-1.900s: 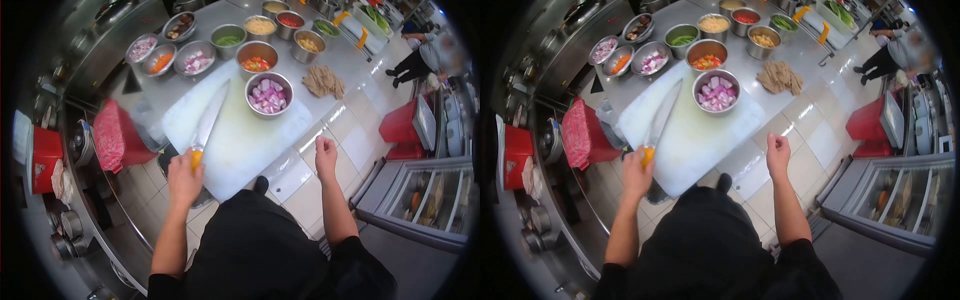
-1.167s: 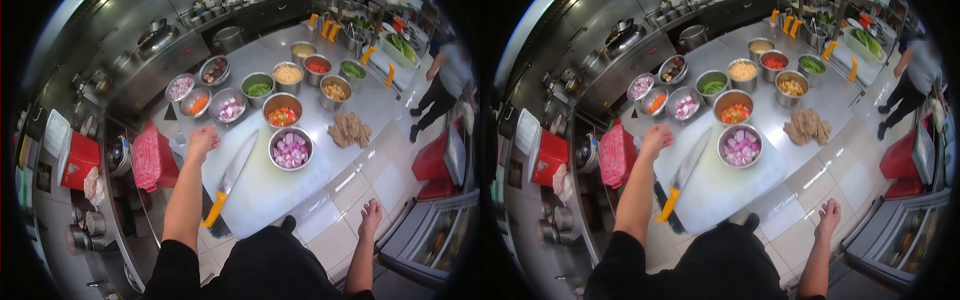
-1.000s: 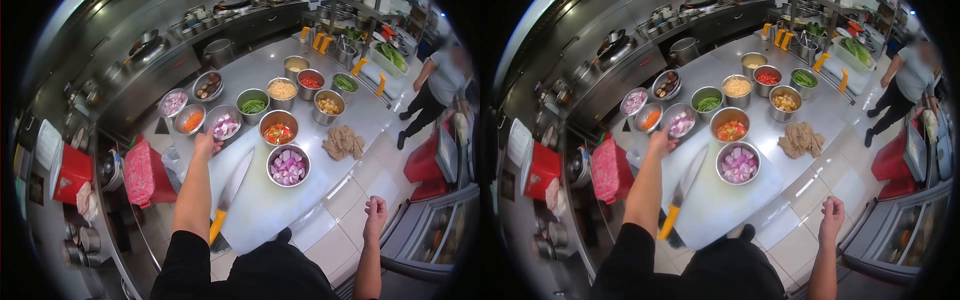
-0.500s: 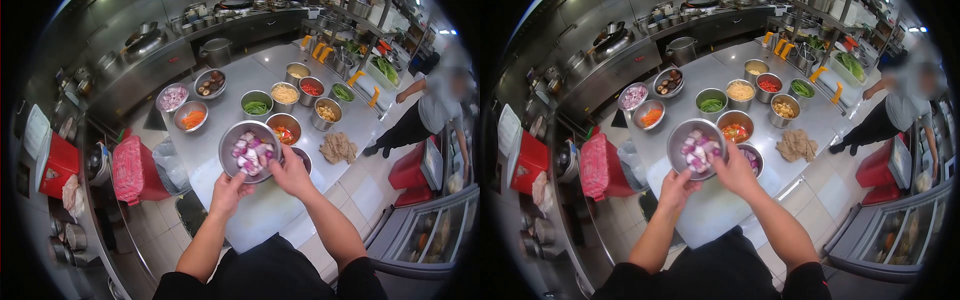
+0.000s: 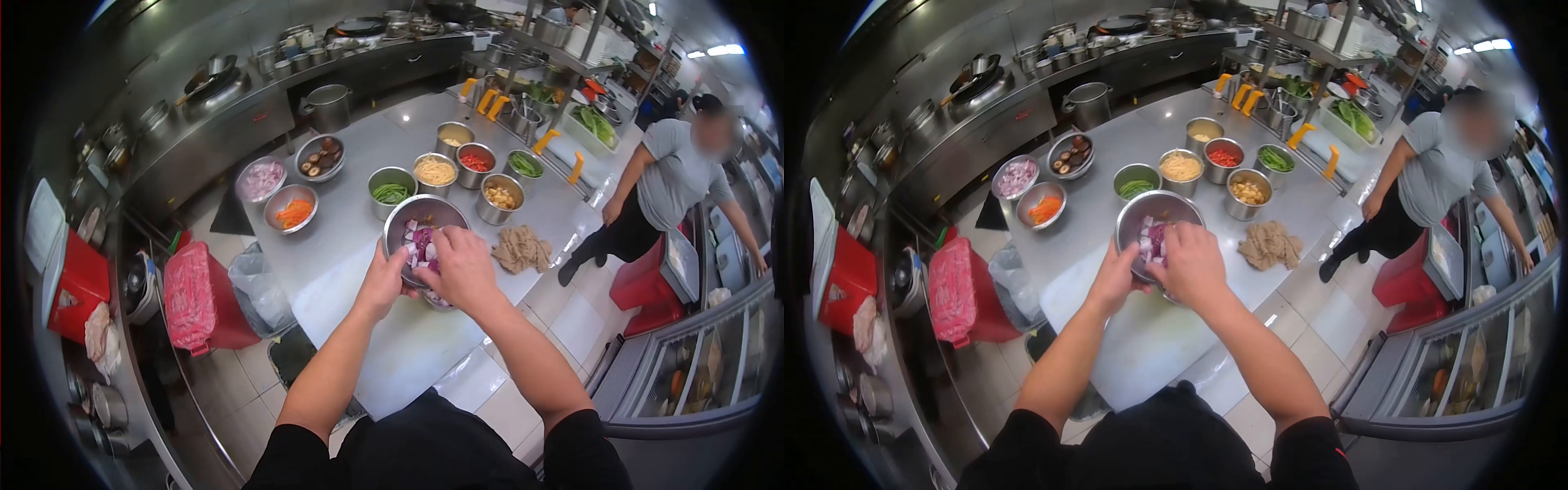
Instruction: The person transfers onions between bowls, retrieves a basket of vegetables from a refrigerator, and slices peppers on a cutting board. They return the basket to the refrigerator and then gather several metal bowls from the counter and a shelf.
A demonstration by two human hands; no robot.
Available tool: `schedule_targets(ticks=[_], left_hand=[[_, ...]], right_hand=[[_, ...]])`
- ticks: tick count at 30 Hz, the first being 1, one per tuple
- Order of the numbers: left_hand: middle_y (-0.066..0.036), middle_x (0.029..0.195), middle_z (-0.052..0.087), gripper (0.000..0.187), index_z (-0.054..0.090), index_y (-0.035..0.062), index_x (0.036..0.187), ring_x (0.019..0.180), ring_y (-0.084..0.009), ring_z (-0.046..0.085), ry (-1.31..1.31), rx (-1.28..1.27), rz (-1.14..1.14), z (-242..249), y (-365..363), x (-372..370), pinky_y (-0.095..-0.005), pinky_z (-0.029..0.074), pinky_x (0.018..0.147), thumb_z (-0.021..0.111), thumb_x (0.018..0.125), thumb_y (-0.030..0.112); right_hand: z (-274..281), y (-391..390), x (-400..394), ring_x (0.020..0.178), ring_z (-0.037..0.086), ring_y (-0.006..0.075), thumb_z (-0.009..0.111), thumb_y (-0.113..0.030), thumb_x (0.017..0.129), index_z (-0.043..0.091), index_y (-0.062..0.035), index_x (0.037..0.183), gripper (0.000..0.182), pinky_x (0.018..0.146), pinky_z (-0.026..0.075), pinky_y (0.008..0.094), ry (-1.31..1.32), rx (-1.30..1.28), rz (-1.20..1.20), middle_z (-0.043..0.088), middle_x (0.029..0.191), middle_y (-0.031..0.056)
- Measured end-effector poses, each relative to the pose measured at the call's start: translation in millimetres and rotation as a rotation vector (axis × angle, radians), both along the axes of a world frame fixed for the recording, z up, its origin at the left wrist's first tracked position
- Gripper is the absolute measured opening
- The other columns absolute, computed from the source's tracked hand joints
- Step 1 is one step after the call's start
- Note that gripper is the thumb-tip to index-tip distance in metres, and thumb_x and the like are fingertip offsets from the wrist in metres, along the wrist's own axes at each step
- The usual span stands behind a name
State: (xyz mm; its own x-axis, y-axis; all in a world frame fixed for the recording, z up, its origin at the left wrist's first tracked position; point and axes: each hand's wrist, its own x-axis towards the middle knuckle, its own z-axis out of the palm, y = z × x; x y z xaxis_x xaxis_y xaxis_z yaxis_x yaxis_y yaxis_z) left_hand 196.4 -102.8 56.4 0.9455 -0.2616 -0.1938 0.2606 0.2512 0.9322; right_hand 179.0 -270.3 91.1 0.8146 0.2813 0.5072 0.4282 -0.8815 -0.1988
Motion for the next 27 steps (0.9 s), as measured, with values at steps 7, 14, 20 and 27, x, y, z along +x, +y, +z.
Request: schedule_targets(ticks=[7, 14, 20, 27], left_hand=[[-0.014, 0.115, 0.061, 0.046, 0.028, 0.0106, 0.147, 0.082, -0.0204, 0.068, -0.057, -0.021, 0.057, -8, -20, -6, -0.0308, 0.06, 0.055, 0.041, 0.105, 0.022], [-0.017, 0.128, 0.056, 0.046, 0.028, 0.011, 0.147, 0.099, -0.0255, 0.067, -0.061, -0.072, 0.124, -14, -26, -11, -0.0369, 0.063, 0.065, 0.041, 0.104, 0.021], [-0.018, 0.135, 0.055, 0.058, 0.023, 0.0084, 0.156, 0.116, -0.0289, 0.062, -0.136, -0.009, 0.086, -35, -29, 14, -0.0393, 0.055, 0.09, 0.043, 0.103, 0.022], [-0.022, 0.13, 0.059, 0.066, 0.027, 0.0086, 0.156, 0.112, -0.03, 0.063, -0.259, 0.294, 0.171, -27, -29, 29, -0.0384, 0.05, 0.096, 0.041, 0.091, 0.009]], right_hand=[[-14, -4, 11, 0.099, 0.062, 0.0327, 0.072, -0.036, 0.081, 0.065, -0.0026, 0.118, 0.05, 0.087, 0.046, 0.0454, 0.362, -0.142, -0.044, 0.062, 0.107, 0.0139], [-33, 4, 11, 0.102, 0.059, 0.0337, 0.068, -0.034, 0.085, 0.066, -0.0081, 0.12, 0.043, 0.086, 0.047, 0.0462, 0.228, 0.026, -0.053, 0.059, 0.111, 0.0154], [-42, -1, 25, 0.1, 0.056, 0.0356, 0.064, -0.03, 0.087, 0.07, -0.0127, 0.104, 0.025, 0.084, 0.047, 0.0499, 0.073, 0.111, 0.033, 0.059, 0.11, 0.0134], [-48, -16, 29, 0.094, 0.057, 0.0342, 0.067, -0.02, 0.085, 0.07, -0.0088, 0.1, 0.019, 0.085, 0.048, 0.0437, 0.167, 0.177, 0.176, 0.063, 0.104, 0.0111]])
